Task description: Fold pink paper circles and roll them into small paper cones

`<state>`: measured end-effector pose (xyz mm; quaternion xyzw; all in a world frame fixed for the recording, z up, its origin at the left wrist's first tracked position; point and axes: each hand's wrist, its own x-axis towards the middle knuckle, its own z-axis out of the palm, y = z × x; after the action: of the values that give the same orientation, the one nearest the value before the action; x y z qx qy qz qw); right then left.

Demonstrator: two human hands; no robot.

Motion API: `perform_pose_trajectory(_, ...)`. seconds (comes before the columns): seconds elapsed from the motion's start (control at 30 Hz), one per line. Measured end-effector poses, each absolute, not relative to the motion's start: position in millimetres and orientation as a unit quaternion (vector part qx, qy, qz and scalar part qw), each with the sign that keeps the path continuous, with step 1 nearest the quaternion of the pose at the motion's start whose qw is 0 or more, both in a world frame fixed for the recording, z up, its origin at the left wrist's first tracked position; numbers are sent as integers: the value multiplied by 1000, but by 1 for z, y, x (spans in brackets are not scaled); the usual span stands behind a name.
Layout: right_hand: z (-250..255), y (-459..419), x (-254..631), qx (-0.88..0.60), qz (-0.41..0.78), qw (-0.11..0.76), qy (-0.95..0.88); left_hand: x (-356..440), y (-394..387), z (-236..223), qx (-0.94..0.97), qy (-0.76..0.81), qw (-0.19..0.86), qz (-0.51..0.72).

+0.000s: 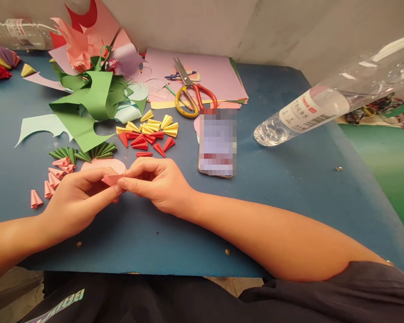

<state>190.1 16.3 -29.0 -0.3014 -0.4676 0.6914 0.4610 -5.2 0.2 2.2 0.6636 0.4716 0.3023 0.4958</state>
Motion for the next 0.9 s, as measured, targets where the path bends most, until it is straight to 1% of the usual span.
perform_pose_trajectory(0.2,-28,16,191,-315,669,467,-484,-5,2,1,672,469,482,310)
perform_pose_trajectory(0.57,-27,16,192,-326,678,464,-467,-7,1,0,673,471,482,306)
perform_pose_trajectory(0.9,-24,16,192,-336,671,458,-476,-6,1,-3,693,508,429,278)
